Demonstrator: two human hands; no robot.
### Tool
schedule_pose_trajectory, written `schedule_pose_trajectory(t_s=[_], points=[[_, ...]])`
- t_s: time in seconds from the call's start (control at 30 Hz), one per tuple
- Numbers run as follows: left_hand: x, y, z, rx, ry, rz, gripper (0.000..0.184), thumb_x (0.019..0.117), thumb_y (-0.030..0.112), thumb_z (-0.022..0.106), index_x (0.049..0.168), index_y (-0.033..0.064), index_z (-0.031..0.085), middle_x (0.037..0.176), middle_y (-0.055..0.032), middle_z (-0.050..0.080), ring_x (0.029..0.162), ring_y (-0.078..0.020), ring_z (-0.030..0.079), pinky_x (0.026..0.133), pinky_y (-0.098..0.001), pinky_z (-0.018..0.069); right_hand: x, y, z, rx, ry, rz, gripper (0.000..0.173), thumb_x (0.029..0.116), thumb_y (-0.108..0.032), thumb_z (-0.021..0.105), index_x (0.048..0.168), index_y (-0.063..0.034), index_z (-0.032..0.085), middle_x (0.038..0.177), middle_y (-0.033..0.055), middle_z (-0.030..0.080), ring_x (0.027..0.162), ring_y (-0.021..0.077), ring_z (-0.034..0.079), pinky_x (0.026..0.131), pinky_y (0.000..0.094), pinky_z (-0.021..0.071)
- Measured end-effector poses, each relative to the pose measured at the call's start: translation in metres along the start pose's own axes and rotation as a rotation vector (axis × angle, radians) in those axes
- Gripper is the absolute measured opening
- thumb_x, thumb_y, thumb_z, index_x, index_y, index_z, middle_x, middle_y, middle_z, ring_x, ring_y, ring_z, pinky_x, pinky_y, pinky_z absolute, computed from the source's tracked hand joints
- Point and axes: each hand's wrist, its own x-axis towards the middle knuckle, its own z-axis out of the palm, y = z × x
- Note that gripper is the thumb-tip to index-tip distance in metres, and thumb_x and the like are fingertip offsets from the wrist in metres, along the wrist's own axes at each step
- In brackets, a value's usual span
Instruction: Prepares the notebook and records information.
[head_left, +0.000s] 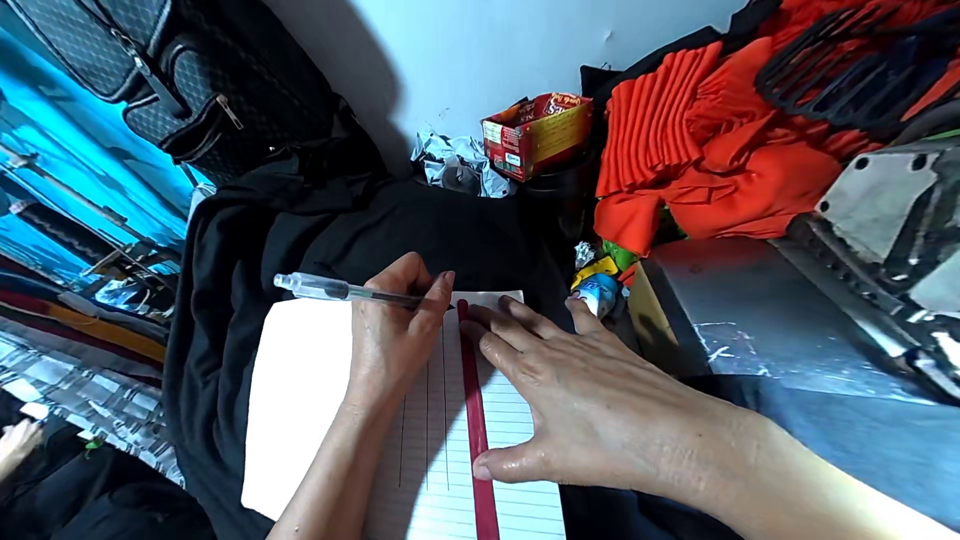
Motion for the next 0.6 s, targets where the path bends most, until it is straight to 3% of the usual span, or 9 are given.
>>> schedule_pose_trajectory(t_s=[0.07,0.23,0.43,0.6], points=[[0.0,0.0,0.002,0.058,0.005,-0.002,0.025,0.0983,0.016,0.064,0.075,0.0129,0.055,0.058,0.0058,0.054,0.048,0.0002,0.052,0.045,-0.0153,0.0392,0.0,0.001,0.001,0.009,0.019,-0.006,0.113,0.0763,-0.085,0.061,0.162,-0.0187,0.03,0.17,0.0004,0.025,0.158,0.0317,0.012,0.114,0.0757,0.0083],[0.0,0.003,0.004,0.089,-0.008,-0.004,0.025,0.0977,0.014,0.066,0.075,0.0122,0.055,0.059,0.0054,0.054,0.05,0.0009,0.051,0.046,-0.0147,0.0381,0.0,0.002,0.004,-0.02,0.061,-0.042,0.112,0.0758,-0.086,0.06,0.16,-0.0173,0.035,0.169,0.002,0.027,0.158,0.0317,0.013,0.112,0.0787,-0.0017],[0.0,0.002,0.005,0.118,-0.026,0.027,0.024,0.0956,0.011,0.065,0.074,0.0119,0.054,0.059,0.0052,0.053,0.051,0.0007,0.053,0.048,-0.0152,0.0414,0.0,0.003,0.006,-0.03,0.085,-0.041,0.112,0.0744,-0.087,0.06,0.159,-0.0173,0.037,0.166,0.0014,0.033,0.158,0.033,0.013,0.111,0.0797,-0.0031],[-0.017,0.017,-0.003,0.158,-0.066,0.023,0.029,0.0973,0.011,0.063,0.071,0.0113,0.051,0.055,0.0021,0.049,0.043,-0.0044,0.046,0.039,-0.0179,0.0344,-0.001,0.004,0.008,-0.038,0.122,-0.051,0.115,0.0736,-0.088,0.059,0.162,-0.0177,0.033,0.167,0.001,0.031,0.158,0.0324,0.014,0.112,0.0793,-0.0019]])
